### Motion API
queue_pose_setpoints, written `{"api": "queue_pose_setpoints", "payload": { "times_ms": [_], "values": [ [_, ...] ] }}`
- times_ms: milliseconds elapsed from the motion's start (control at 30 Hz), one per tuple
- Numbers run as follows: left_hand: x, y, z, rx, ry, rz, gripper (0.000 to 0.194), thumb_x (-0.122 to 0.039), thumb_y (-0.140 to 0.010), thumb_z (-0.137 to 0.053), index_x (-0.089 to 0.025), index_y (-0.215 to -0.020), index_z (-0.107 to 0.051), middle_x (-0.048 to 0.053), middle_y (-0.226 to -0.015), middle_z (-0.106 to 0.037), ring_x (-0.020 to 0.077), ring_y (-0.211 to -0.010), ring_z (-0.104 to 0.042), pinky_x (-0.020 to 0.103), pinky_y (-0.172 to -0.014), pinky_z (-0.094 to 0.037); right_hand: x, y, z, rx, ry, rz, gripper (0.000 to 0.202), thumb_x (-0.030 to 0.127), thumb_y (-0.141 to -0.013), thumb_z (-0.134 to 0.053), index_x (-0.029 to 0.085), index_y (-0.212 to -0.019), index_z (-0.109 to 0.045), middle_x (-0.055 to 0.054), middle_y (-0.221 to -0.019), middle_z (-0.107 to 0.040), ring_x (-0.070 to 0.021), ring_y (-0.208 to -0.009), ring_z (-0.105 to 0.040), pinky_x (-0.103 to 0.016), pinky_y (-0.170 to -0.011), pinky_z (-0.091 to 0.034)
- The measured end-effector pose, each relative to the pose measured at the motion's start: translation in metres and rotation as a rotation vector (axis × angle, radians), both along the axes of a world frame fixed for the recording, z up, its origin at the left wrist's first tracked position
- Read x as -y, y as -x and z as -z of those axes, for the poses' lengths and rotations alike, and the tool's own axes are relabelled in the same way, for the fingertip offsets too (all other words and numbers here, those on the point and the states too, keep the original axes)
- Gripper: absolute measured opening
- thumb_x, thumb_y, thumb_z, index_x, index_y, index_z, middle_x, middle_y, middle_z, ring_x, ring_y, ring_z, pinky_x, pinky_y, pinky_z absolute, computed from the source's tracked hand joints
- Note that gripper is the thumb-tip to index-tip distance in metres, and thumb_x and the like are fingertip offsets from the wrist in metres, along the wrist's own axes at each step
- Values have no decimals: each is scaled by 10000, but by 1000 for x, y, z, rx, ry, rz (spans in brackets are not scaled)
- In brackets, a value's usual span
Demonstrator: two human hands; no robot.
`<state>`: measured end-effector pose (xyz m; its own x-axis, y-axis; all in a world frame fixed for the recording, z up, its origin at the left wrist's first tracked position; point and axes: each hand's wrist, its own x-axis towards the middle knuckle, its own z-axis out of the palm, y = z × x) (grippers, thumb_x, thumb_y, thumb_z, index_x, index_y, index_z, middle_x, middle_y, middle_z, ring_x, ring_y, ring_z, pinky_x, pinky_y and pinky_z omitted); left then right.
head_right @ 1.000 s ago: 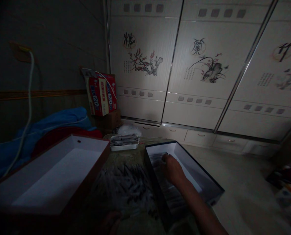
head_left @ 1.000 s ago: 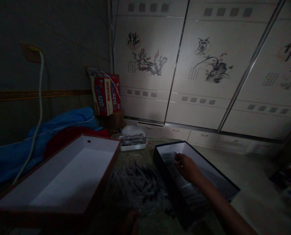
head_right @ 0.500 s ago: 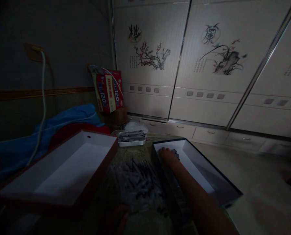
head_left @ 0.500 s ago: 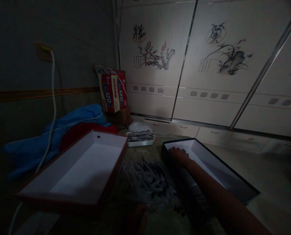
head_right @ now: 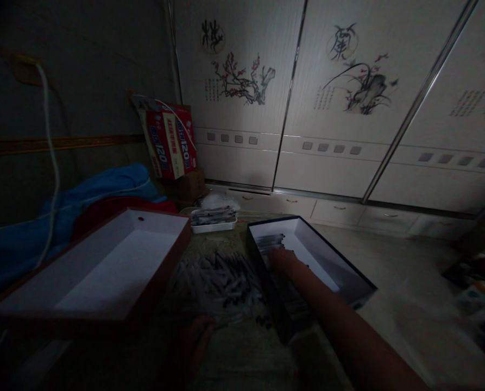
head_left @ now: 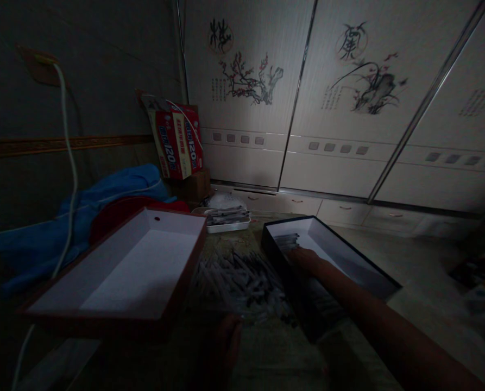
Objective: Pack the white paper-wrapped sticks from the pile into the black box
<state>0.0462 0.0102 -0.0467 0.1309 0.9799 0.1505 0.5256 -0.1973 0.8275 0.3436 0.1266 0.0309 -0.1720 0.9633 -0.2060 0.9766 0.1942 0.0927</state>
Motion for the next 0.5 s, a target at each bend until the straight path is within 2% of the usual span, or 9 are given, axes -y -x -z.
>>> {"api": "queue_pose_setpoints", "payload": {
  "times_ms": [167,333,433,500],
  "values": [
    [0,-1,-3,22,13,7,353,-402,-834,-437,-202,-882,-723,90,-907,-758,239,-896,-703,344,-835,-533,23,-13,-4,-2,25,25,273,301,-931,-599,164,-1167,-597,-66,-1156,-637,-204,-988,-645,-412,-837,-545],
    [-3,0,-4,30,33,18,380,-433,-817,-426,-199,-870,-721,98,-910,-758,248,-895,-703,369,-836,-530,49,-20,-11,-91,-87,91,249,253,-921,-609,157,-1151,-605,-60,-1100,-668,-198,-968,-656,-395,-841,-536],
    [-4,-1,-4,36,43,29,382,-440,-808,-430,-197,-873,-718,95,-900,-758,245,-889,-704,367,-831,-530,61,-20,-28,-155,-241,185,252,166,-915,-562,107,-1158,-592,-129,-1003,-702,-240,-929,-677,-357,-783,-522],
    [-5,-2,-3,40,52,33,390,-448,-808,-424,-200,-874,-718,91,-890,-757,244,-886,-704,366,-824,-531,71,-15,-48,-203,-384,251,250,184,-940,-480,85,-1152,-570,-177,-994,-696,-275,-942,-672,-357,-774,-500]
  ]
}}
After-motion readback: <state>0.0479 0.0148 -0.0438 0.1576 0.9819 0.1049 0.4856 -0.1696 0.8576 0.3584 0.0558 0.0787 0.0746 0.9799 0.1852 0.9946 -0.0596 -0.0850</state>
